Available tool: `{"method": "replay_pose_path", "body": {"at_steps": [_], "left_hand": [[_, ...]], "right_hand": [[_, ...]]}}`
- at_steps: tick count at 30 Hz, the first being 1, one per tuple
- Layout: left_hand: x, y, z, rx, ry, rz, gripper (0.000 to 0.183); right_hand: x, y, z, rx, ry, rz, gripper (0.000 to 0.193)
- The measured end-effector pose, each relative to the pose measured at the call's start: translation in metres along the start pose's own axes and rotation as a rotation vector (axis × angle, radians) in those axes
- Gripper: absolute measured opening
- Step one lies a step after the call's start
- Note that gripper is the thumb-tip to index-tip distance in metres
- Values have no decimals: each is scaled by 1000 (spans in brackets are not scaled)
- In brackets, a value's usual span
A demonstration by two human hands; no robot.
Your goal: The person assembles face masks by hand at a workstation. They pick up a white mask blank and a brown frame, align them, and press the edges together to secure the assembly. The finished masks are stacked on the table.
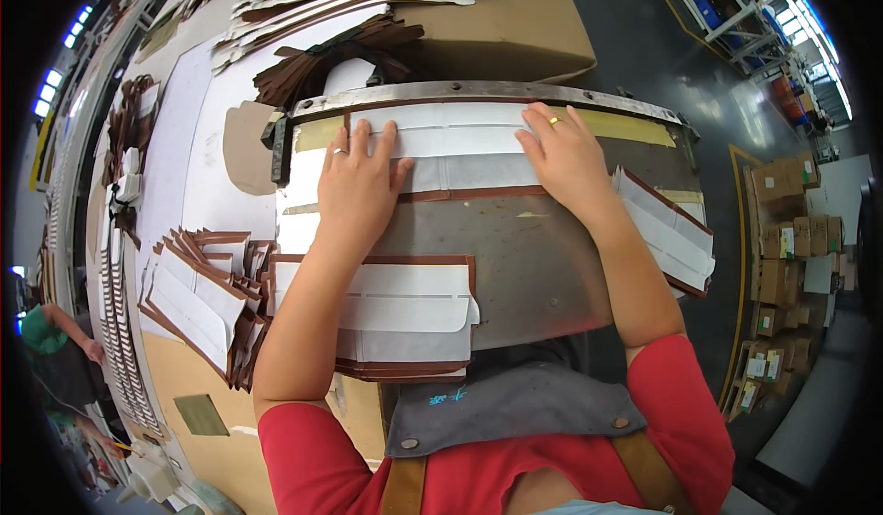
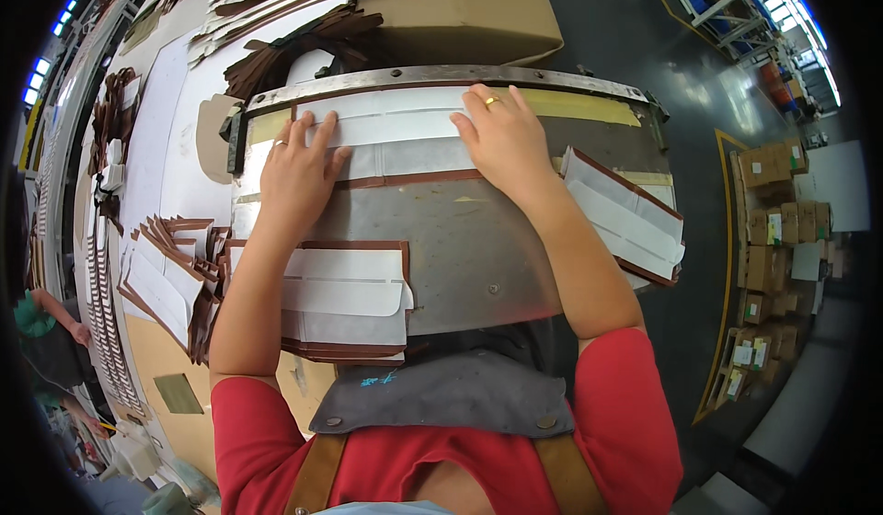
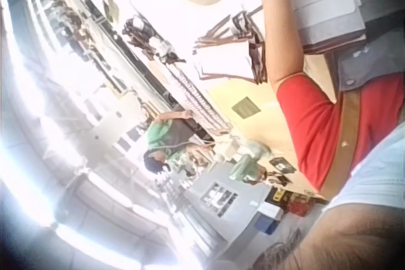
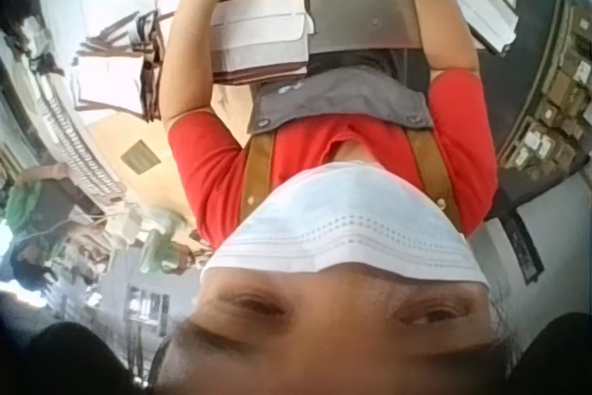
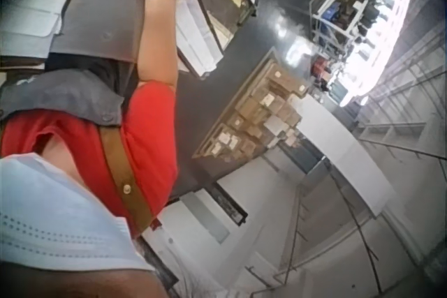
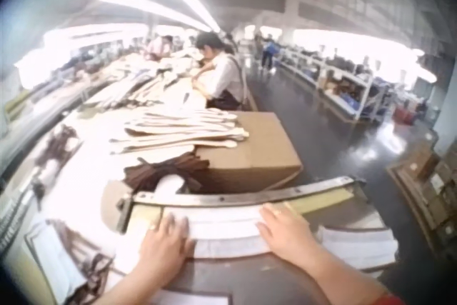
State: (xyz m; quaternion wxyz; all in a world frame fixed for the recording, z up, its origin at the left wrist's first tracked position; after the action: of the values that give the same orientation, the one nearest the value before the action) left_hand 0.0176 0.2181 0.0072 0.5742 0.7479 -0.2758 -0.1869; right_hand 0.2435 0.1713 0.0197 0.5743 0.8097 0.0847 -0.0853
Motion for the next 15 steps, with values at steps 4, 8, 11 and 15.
{"method": "replay_pose_path", "body": {"at_steps": [4,8,11,15], "left_hand": [[-2,4,0,-20,-6,-68,43],[-3,3,3,-54,1,-133,44],[-4,3,3,-43,-10,-138,45],[-2,0,0,-26,-17,-130,45]], "right_hand": [[-5,-7,5,112,43,85,31],[-4,-6,5,119,37,73,31],[0,-9,-2,71,-25,148,31],[11,0,-3,52,-94,216,30]]}}
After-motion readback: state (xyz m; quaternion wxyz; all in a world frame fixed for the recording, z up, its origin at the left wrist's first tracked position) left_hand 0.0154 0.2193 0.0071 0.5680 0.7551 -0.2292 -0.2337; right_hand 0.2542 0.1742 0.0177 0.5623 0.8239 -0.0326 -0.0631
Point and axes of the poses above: each hand's wrist, its own z-axis away from the middle knuckle, its own y-axis out of the back of the hand, x = y × z, the point moved 5 cm from there along -z, towards the middle knuckle, and after that the axes turned 8 degrees about -y, right-handed, at the moved point
